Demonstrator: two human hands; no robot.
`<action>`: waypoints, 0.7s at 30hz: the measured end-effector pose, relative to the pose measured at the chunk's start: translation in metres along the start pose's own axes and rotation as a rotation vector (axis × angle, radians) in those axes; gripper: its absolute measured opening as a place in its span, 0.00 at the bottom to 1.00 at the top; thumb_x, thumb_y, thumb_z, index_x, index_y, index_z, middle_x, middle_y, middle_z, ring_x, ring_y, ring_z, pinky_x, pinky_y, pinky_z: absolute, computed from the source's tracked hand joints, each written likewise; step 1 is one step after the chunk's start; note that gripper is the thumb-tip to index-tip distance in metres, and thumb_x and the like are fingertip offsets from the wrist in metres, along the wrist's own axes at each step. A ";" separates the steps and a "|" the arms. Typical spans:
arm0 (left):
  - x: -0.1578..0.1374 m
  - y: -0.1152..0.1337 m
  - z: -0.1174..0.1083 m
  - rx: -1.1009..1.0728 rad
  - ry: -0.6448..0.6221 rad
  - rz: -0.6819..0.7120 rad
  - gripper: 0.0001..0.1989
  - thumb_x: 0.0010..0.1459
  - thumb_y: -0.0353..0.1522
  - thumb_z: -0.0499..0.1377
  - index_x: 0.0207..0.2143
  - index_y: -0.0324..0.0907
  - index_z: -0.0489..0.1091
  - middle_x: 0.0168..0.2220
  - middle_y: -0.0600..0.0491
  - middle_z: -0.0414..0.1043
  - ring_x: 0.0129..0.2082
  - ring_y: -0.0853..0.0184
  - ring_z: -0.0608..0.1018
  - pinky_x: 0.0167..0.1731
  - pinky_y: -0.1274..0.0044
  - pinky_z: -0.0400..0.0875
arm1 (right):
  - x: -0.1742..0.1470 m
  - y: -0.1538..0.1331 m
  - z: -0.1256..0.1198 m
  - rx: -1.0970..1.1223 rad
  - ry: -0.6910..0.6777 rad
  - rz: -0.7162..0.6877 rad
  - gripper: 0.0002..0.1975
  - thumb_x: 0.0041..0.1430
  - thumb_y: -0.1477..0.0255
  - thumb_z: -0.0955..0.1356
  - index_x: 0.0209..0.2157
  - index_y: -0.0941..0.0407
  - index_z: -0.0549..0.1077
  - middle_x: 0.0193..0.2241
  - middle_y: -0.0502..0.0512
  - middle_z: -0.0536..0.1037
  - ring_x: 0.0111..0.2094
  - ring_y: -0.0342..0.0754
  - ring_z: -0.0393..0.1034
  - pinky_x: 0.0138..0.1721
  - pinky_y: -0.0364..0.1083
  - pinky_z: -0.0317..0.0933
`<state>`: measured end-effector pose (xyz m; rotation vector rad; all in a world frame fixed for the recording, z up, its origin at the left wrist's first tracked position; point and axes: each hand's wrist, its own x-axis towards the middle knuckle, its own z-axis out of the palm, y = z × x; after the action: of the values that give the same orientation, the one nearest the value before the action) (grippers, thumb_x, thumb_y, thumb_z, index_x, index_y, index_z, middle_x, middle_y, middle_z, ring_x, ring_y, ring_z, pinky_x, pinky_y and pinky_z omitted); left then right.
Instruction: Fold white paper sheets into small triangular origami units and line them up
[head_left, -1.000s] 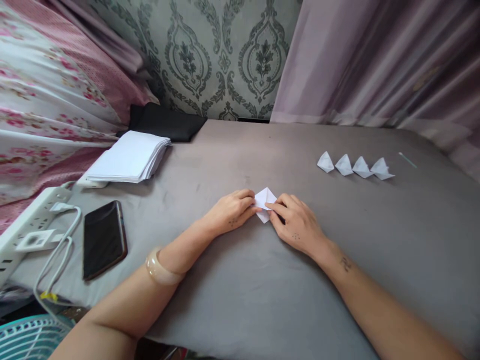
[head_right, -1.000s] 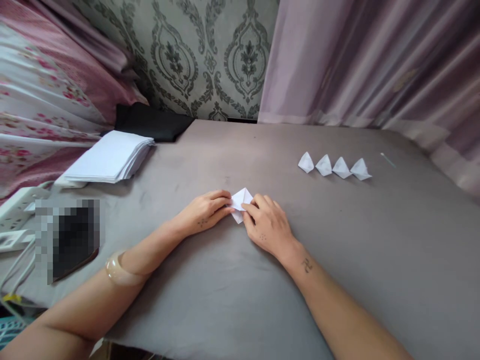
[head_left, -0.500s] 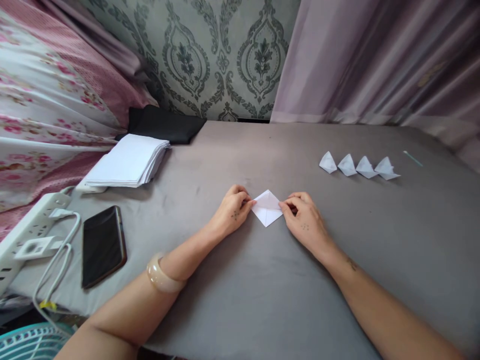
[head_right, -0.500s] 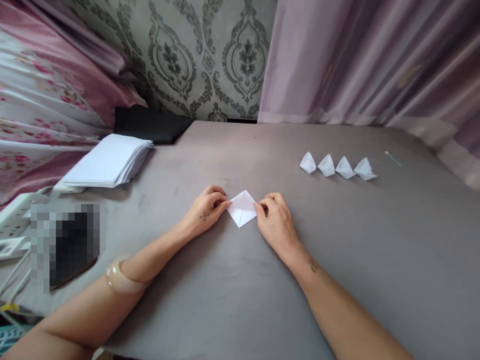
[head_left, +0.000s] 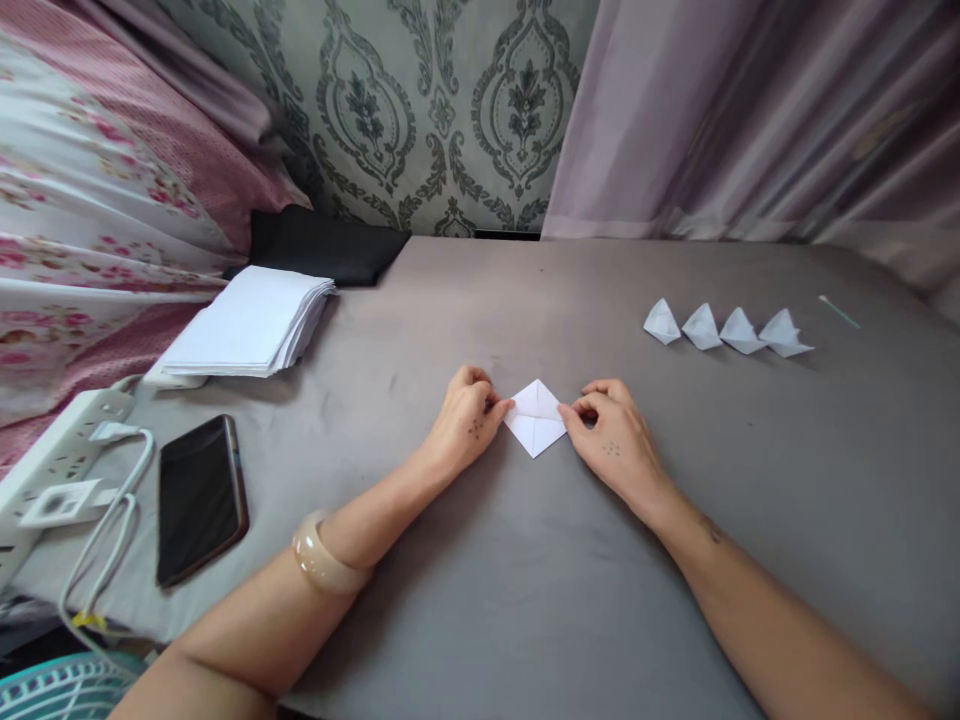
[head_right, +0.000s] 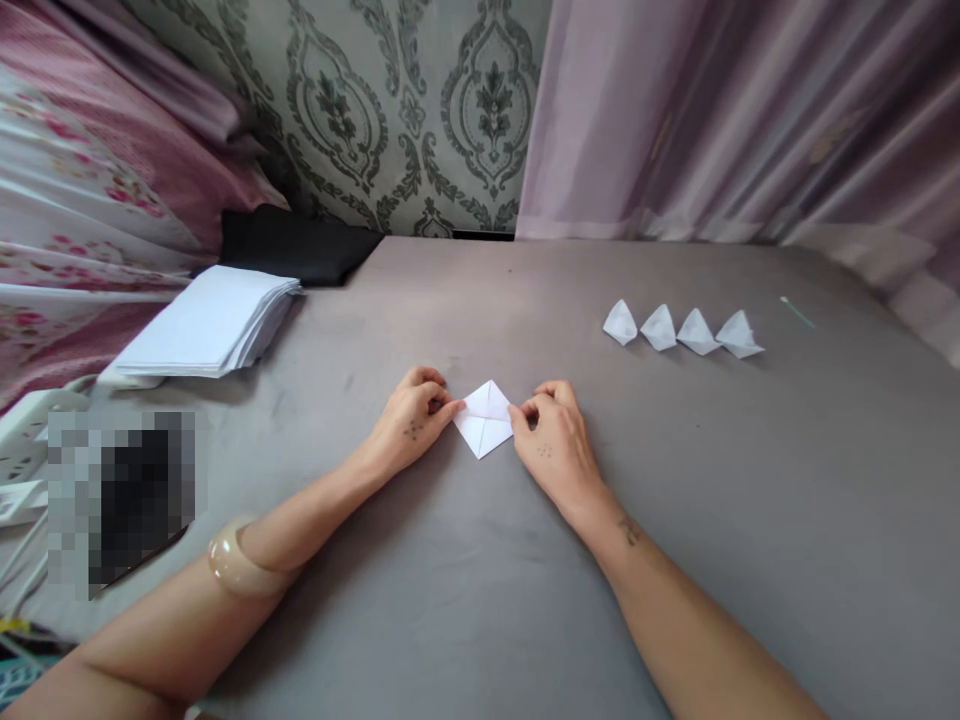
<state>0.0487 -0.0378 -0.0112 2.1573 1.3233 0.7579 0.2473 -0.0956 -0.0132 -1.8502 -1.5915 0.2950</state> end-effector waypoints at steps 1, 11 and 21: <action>0.000 -0.001 0.000 0.016 -0.002 0.010 0.07 0.57 0.31 0.60 0.27 0.38 0.70 0.43 0.45 0.68 0.41 0.63 0.74 0.43 0.68 0.73 | 0.000 0.000 0.000 0.000 -0.003 -0.002 0.11 0.55 0.66 0.67 0.23 0.55 0.72 0.40 0.59 0.71 0.38 0.51 0.70 0.41 0.50 0.65; 0.001 -0.003 -0.003 0.175 -0.065 0.062 0.10 0.61 0.35 0.57 0.31 0.38 0.71 0.46 0.45 0.67 0.45 0.60 0.71 0.46 0.66 0.71 | 0.001 0.003 -0.001 0.005 -0.046 -0.005 0.11 0.55 0.65 0.67 0.24 0.56 0.73 0.41 0.59 0.71 0.34 0.48 0.70 0.40 0.51 0.65; 0.004 -0.008 -0.003 0.171 -0.085 0.078 0.11 0.61 0.37 0.57 0.30 0.39 0.71 0.46 0.45 0.67 0.45 0.61 0.71 0.45 0.68 0.71 | 0.001 0.002 -0.004 -0.016 -0.088 0.011 0.11 0.57 0.64 0.67 0.25 0.56 0.73 0.43 0.59 0.71 0.34 0.48 0.70 0.39 0.51 0.64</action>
<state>0.0428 -0.0304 -0.0136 2.3599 1.3079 0.5938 0.2515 -0.0959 -0.0108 -1.8824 -1.6470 0.3740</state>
